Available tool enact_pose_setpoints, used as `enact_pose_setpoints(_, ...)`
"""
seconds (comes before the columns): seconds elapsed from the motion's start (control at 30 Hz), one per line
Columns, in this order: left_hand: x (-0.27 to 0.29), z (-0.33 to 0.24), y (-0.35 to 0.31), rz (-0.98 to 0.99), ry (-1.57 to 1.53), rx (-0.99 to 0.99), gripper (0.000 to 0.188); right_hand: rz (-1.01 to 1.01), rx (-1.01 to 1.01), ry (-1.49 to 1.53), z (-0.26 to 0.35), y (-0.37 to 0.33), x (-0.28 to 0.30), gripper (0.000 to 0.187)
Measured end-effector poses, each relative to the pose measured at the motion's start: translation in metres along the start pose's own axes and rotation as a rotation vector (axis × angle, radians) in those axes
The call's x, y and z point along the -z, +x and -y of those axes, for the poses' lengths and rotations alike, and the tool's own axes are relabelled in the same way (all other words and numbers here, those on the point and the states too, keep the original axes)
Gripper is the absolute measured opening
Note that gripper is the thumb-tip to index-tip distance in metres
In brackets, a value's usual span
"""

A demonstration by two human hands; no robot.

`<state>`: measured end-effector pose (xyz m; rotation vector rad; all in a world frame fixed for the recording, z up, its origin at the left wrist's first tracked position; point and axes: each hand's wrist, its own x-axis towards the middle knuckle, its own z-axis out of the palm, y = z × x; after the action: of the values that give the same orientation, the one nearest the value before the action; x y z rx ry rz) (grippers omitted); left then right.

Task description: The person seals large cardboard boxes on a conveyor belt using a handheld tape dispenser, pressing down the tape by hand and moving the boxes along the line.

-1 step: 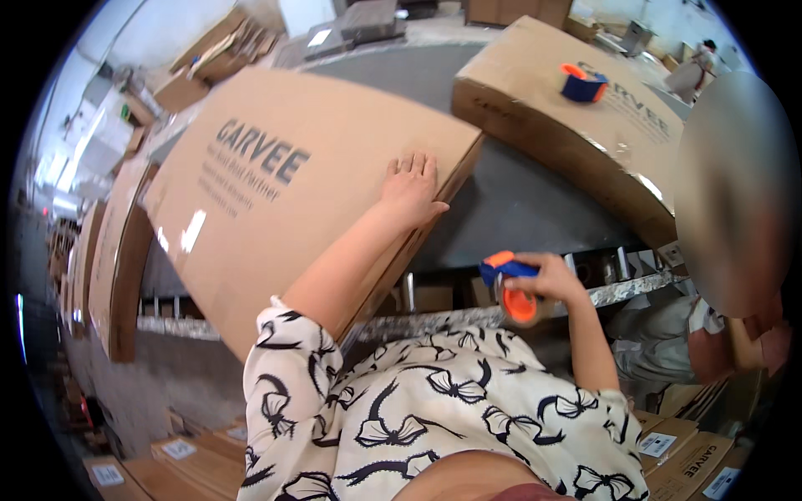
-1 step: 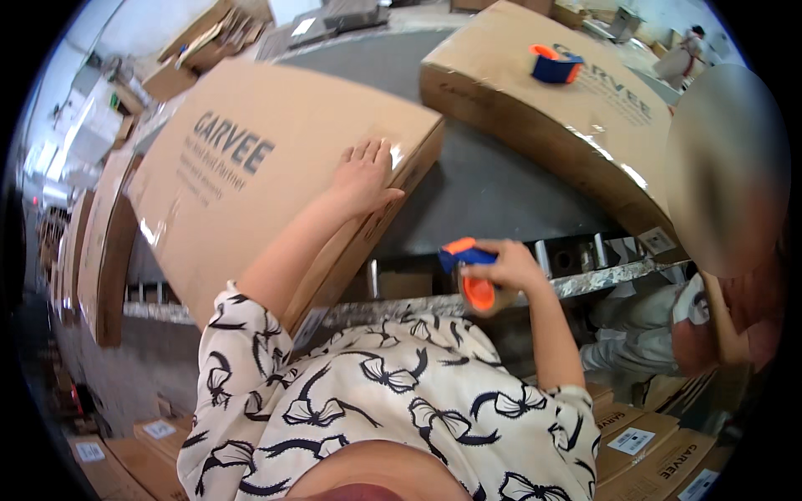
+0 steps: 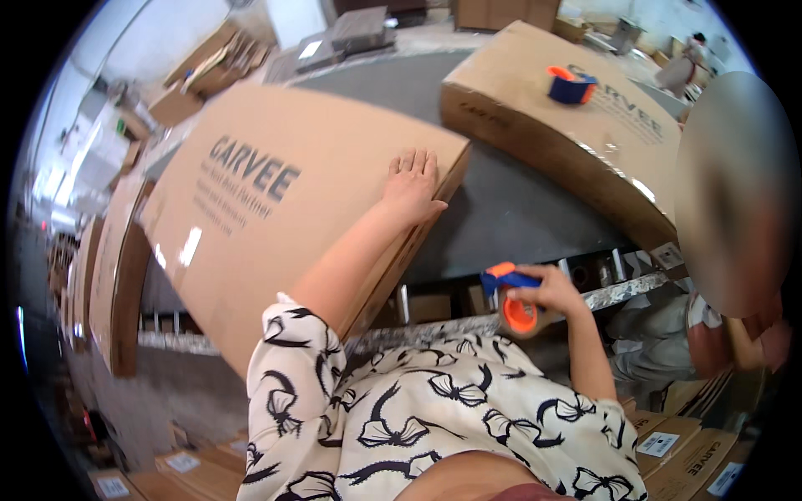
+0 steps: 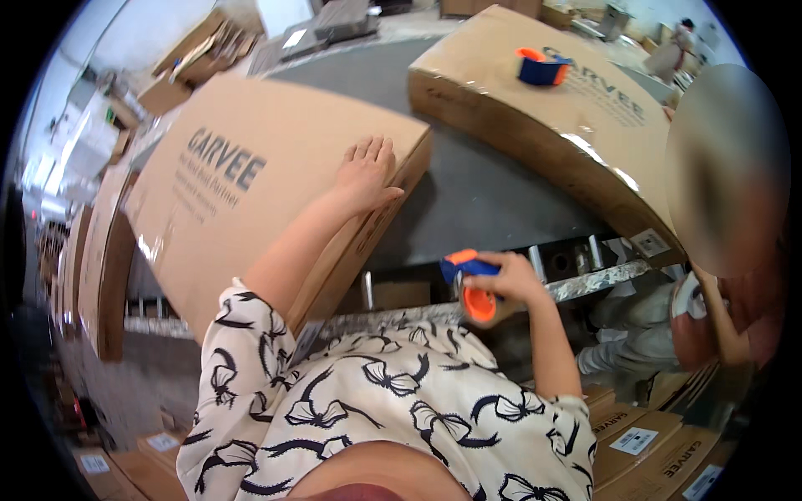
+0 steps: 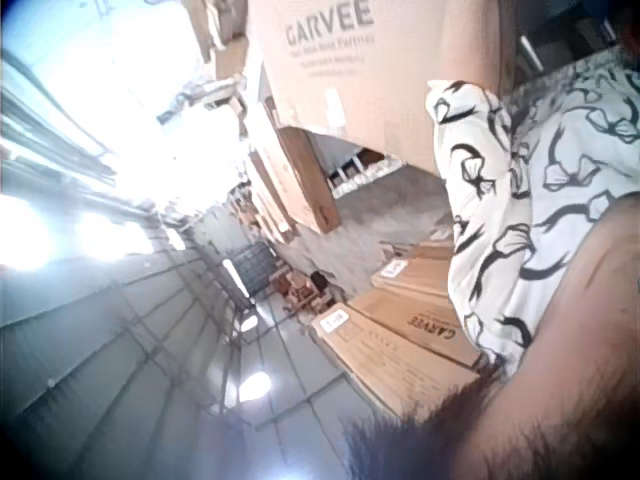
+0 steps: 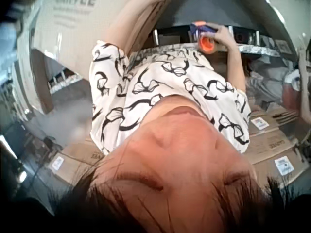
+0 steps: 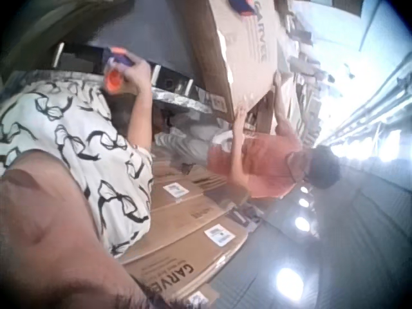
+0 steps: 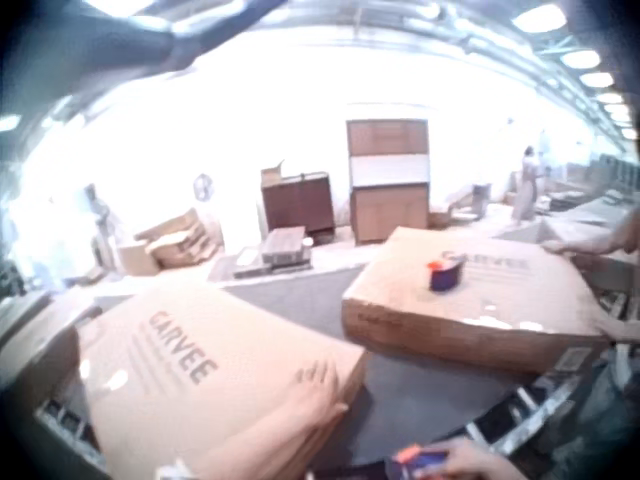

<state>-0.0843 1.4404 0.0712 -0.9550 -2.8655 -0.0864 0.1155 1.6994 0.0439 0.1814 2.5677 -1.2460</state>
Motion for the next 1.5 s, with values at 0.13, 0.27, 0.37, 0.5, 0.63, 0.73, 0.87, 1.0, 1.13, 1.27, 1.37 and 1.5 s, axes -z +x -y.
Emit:
enact_pose_setpoints(0.13, -0.033, -0.004, 0.098, -0.024, -0.008, -0.023, 0.064, -0.125, -0.166, 0.568, -0.045, -0.043, 0.014, 0.059)
enact_pose_setpoints(0.27, -0.028, 0.002, 0.118, 0.246, -0.06, 0.092, 0.046, -0.222, -0.247, 0.978, -0.067, -0.025, 0.005, 0.056)
enact_pose_setpoints(0.37, -0.037, -0.014, 0.122, 0.165, -0.096, 0.014, 0.04, -0.237, -0.2, 1.136, -0.052, 0.005, 0.014, 0.059)
enact_pose_setpoints(0.5, -0.026, -0.019, 0.084, 0.074, -0.093, -0.076, 0.035, -0.141, -0.045, 1.212, -0.031, 0.041, 0.021, 0.047)
enact_pose_setpoints(0.63, 0.004, -0.056, -0.008, 0.195, -0.187, -0.14, 0.027, 0.105, -0.175, 1.514, -0.046, 0.074, -0.004, 0.034)
enact_pose_setpoints(0.73, 0.002, -0.067, -0.074, 0.198, -0.45, -0.28, 0.033, 0.297, -0.237, 1.489, -0.073, 0.073, 0.003, 0.036)
enact_pose_setpoints(0.87, 0.02, -0.071, -0.128, 0.036, -0.54, -0.037, 0.062, 0.398, -0.255, 1.362, -0.033, 0.109, -0.016, 0.038)
enact_pose_setpoints(1.0, 0.017, -0.073, -0.126, -0.126, -0.493, -0.071, 0.072, 0.556, -0.147, 1.269, -0.023, 0.155, -0.026, 0.038)
enact_pose_setpoints(1.13, 0.014, -0.075, -0.121, -0.103, -0.507, -0.114, 0.07, 0.632, 0.155, 0.754, -0.026, 0.115, -0.061, 0.057)
enact_pose_setpoints(1.27, 0.013, -0.071, -0.125, -0.049, -0.528, -0.159, 0.067, 0.609, 0.057, 0.875, -0.033, 0.019, -0.058, 0.061)
enact_pose_setpoints(1.37, 0.018, -0.068, -0.118, 0.041, -0.486, -0.259, 0.058, 0.634, 0.012, 0.887, -0.041, -0.036, -0.084, 0.07)
enact_pose_setpoints(1.5, 0.018, -0.075, -0.076, 0.596, -0.342, -0.396, 0.051, 0.513, 0.056, 0.737, -0.02, -0.02, -0.103, 0.066)
